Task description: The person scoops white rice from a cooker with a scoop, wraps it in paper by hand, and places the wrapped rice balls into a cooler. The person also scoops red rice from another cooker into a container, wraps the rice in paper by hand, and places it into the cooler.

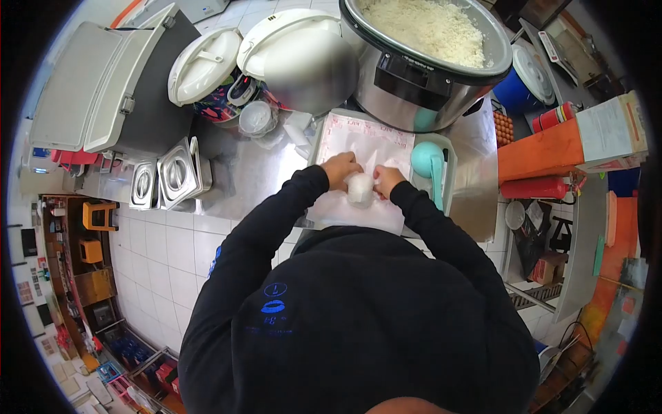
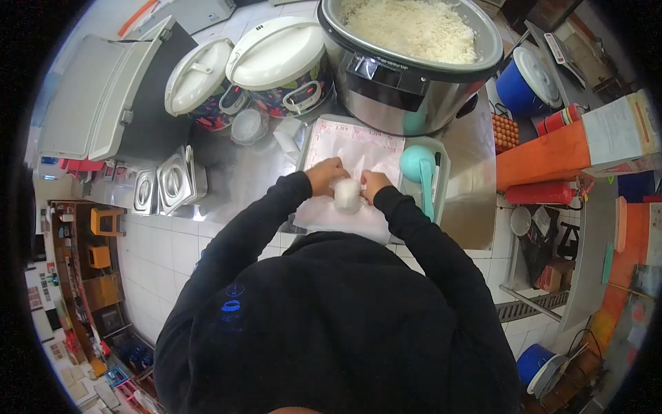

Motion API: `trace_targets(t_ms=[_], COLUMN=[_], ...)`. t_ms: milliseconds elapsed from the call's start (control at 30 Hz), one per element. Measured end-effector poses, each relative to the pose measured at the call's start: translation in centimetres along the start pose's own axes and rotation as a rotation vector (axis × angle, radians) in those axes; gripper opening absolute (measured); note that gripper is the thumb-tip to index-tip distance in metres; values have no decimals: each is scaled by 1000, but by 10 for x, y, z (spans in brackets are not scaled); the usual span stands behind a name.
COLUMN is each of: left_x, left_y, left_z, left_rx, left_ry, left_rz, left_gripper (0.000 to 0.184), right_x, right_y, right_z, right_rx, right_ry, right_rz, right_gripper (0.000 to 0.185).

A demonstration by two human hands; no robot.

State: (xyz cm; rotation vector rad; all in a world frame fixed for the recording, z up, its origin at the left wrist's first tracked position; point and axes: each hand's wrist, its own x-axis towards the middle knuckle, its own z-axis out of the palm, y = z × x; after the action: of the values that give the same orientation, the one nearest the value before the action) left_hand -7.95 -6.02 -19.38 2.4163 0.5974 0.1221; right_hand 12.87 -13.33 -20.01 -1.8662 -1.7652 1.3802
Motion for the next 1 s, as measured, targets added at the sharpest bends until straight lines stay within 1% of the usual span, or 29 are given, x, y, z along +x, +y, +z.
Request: trace_targets(t_ms=[33, 67, 133, 167, 233, 267, 300, 333, 367, 400, 433, 533, 567, 667, 700, 800, 833, 933, 967, 1000], left_x=[-3, -7, -22, -31, -49, -56, -64, -72, -81, -89, -98, -136, -148, -188, -204, -259, -281, -339, -352, -365], left_y=[-3, -5, 17, 24, 30, 30, 30, 29, 25, 18, 10, -4, -9, -12, -23, -43, -54, -77, -76, -70], left_z=[4, 10, -3, -5, -11, -16, -21, -28, -36, -37, -35, -41, -46, -78, -89, -129, -145, -207, -230, -256], left_rx=[-2, -58, -404, -525, -771, -832, -892, -953, -932, -957, -980, -1087, -1126, -1081, -1017, -1008, -1020, -420, -430, -440], left_ry=[81, 165, 40, 72, 142, 149, 160, 174, 197, 272, 347, 562, 631, 854, 932, 1021, 985, 1023, 1116, 1202], left_rz=[79, 170, -8, -55, -149, -174, -199, -225, -238, -256, -274, -356, -383, -410, -338, -329, -341, -149, -44, 63], left_gripper=[60, 57, 44, 40, 32, 29, 26, 24, 18, 18, 17, 16, 16, 17, 17, 18, 16, 43, 59, 74], right_x=[-3, -5, -16, -22, -22, -21, -19, -11, -2, 6, 11, 29, 33, 44, 54, 71, 76, 77, 65, 59], right_y=[3, 7, -4, -17, -45, -62, -80, -93, -106, -125, -143, -200, -218, -286, -305, -366, -386, -448, -474, -497], right_z=[3, 3, -3, -9, -18, -22, -24, -17, -7, 0, 4, 29, 45, 73, 86, 113, 119, 134, 136, 135], right_rx=[-183, -196, 49, 182, 253, 289, 315, 337, 358, 378, 310, 86, 19, 98, 123, 209, 236, 337, 397, 333], right_ry=[91, 75, 80, 78, 78, 78, 45, 76, 106, 134, 82, 77, 177, 155, 200, 186, 128, -20, -139, -238], right_rz=[-195, -233, -254, -233, -220, -216, -228, -248, -273, -300, -268, -278, -352, -369, -459, -537, -506, -630, -548, -564], right_gripper=[22, 21, 17, 16, 21, 24, 31, 33, 36, 38, 48, 51, 52, 48, 44, 48, 45, 41, 38, 37])
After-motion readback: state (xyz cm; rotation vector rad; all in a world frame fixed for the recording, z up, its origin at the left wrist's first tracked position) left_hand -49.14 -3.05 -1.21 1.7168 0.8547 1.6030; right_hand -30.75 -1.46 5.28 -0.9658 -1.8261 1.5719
